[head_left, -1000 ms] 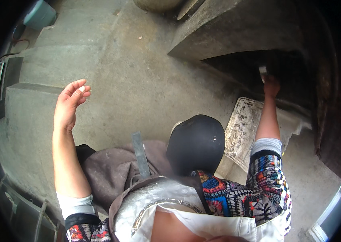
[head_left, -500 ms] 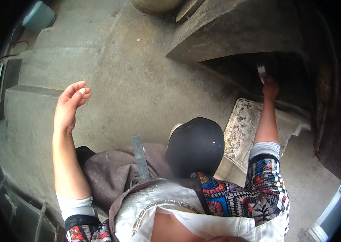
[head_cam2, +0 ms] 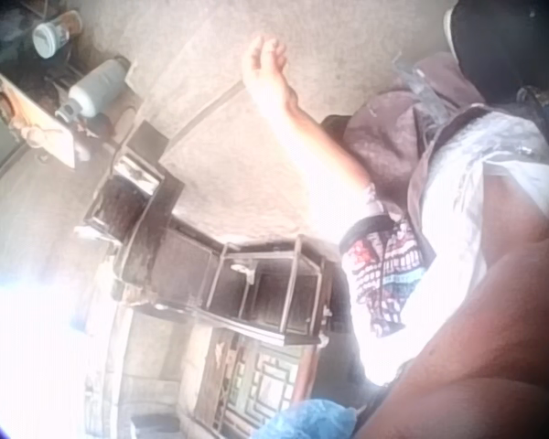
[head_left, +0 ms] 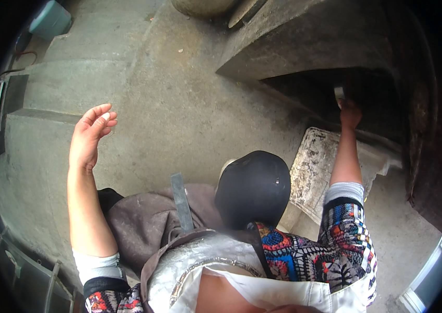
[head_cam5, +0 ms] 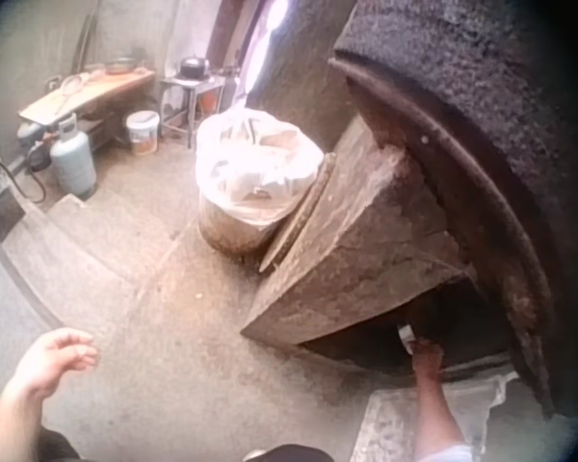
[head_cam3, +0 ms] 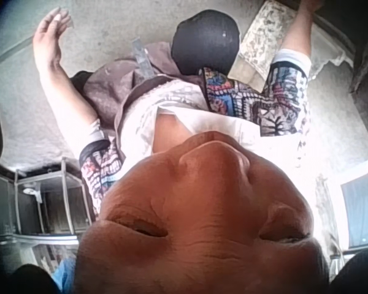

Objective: The person squats to retrieve a metal tray from under a counter, then stands at a large circular sink to wash several bowls and spoons using a sponge and running water. The cleaned items are stacked in the sink.

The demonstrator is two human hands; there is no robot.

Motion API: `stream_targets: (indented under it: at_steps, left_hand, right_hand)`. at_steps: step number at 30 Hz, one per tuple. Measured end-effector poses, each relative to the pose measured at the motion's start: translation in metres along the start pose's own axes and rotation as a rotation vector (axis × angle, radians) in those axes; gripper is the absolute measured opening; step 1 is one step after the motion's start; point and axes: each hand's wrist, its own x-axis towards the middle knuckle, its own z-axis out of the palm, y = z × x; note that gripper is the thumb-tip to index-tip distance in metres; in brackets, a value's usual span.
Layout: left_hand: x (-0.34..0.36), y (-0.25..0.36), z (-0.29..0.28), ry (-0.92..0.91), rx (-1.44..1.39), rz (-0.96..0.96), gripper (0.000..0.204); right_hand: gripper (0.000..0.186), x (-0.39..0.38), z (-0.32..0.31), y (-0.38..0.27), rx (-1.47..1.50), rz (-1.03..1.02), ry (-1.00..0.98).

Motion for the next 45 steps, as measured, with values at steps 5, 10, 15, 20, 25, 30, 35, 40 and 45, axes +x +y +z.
stream_targets:
  at_steps: [5,10,15,20,25,30,35,40,45]
  left_hand:
    - [0.003,-0.002,0.0,0.005,-0.004,-0.01,0.033]
    - [0.004,-0.004,-0.001,0.006,-0.022,-0.002,0.034]
    - [0.005,-0.001,0.0,0.003,-0.029,-0.003,0.034]
    - [-0.002,0.012,-0.001,0.014,-0.002,0.01,0.034]
    - [-0.014,0.028,-0.004,0.015,0.02,0.008,0.034]
    - [-0.022,0.033,-0.002,0.025,0.061,0.037,0.034]
    - [-0.021,0.035,0.001,0.012,0.073,0.035,0.033]
    - [-0.008,0.026,0.006,-0.039,0.108,0.011,0.033]
    - [0.021,0.003,0.003,-0.104,0.17,-0.06,0.035]
  right_hand:
    - [0.025,0.002,0.003,0.004,0.006,0.027,0.009]
    - [0.025,-0.003,0.001,0.002,0.011,-0.021,-0.001]
    - [0.025,-0.03,0.008,-0.021,0.017,-0.015,-0.012]
    - [0.021,-0.083,0.025,-0.081,0.177,-0.03,0.006]
    - [0.02,-0.112,0.033,-0.14,0.219,0.048,-0.046]
    - [0.031,-0.116,0.031,-0.142,0.102,0.074,-0.016]
    - [0.032,-0.105,0.031,-0.121,-0.02,-0.044,-0.187]
    - [0.024,-0.114,-0.001,-0.108,-0.015,-0.178,-0.25]
    - [0.028,-0.145,-0.068,-0.113,0.173,-0.44,-0.256]
